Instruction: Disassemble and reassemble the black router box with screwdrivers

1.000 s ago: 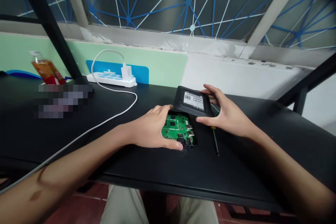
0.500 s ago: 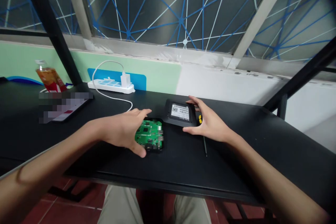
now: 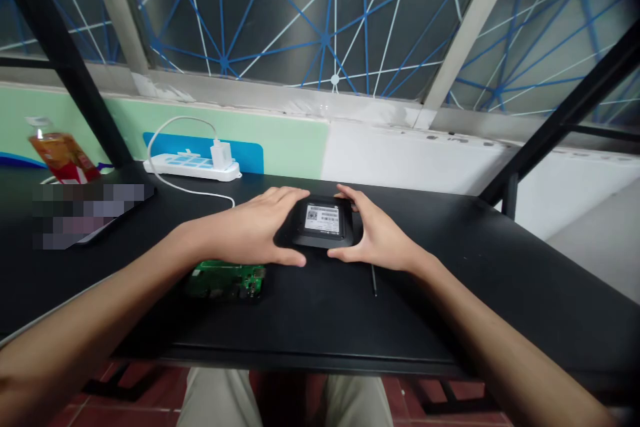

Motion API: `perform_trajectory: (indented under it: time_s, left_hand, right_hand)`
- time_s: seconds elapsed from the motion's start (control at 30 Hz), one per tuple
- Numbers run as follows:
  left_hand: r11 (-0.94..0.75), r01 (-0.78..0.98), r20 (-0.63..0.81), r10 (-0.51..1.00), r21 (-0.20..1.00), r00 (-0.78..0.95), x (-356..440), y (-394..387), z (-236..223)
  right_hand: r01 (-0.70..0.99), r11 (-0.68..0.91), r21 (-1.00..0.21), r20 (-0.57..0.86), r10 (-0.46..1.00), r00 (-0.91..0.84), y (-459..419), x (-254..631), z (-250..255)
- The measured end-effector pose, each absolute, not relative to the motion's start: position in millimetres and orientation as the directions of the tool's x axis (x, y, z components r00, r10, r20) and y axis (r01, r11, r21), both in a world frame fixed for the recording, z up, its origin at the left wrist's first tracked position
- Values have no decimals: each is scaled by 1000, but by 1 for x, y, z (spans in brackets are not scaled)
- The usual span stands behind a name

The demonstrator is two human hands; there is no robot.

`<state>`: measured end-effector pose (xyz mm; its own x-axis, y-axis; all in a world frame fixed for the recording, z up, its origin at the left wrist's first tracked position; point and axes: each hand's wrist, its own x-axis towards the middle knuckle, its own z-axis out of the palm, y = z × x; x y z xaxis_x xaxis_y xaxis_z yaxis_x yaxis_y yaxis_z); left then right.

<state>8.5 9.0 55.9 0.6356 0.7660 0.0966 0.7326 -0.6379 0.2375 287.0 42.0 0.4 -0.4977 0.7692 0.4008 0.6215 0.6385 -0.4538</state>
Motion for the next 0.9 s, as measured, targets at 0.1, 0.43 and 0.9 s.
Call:
perform_trajectory:
  time_s: [0.1, 0.43, 0.9]
  left_hand:
    - [-687, 685, 103, 720, 242, 686, 31, 26, 54]
    - [-781, 521, 177, 599, 345, 781, 45, 46, 36]
    - [-783, 488, 378, 617, 387, 690, 31, 48, 28]
  right_hand:
    - [603, 669, -434, 418, 743, -523, 42, 287, 1]
    - [583, 712, -392, 423, 702, -573, 31, 282, 9]
    - [440, 642, -628, 413, 754, -511, 35, 276, -4]
